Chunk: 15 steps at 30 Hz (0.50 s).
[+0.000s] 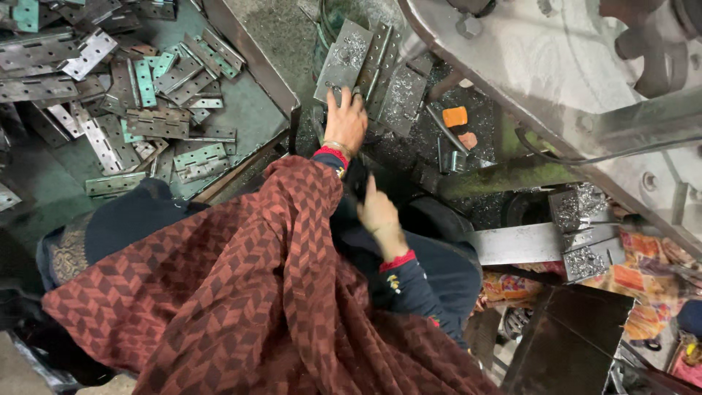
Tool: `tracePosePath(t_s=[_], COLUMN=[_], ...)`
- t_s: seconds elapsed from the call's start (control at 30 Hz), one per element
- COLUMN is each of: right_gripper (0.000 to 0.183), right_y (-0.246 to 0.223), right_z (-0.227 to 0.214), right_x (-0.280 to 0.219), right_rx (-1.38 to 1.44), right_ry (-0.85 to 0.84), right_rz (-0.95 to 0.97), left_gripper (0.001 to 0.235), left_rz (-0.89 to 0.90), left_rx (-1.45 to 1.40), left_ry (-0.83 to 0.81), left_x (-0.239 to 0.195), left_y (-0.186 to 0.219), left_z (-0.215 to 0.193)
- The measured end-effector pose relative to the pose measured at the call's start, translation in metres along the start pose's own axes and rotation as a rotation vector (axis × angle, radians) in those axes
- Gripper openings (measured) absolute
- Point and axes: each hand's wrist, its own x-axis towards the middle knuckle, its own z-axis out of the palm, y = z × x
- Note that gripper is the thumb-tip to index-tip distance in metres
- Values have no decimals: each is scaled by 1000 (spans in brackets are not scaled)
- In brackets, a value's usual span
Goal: The person positions metal plates one by one under a drill press, lowers the drill to create a hole, and then places the finished plates into a tray.
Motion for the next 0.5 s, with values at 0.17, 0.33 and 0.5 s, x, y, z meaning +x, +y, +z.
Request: tracePosePath(t_s=[0.17, 0.33, 0.5], right_gripper=[93, 98, 85], right_y=[2, -3, -2], right_z=[59, 16, -19], right_x=[-20, -5, -2], right_rx=[198, 153, -17], right_ry=[194, 84, 31], right_rz=[-11, -1, -36], left_gripper=[34, 32, 32], left_rz=[3, 14, -13], left_rx=[-1, -24, -104], left_ry=[13, 49, 15], left_x=[-2, 0, 22], left_y=[-8, -7, -5], left_z=[3, 5, 15])
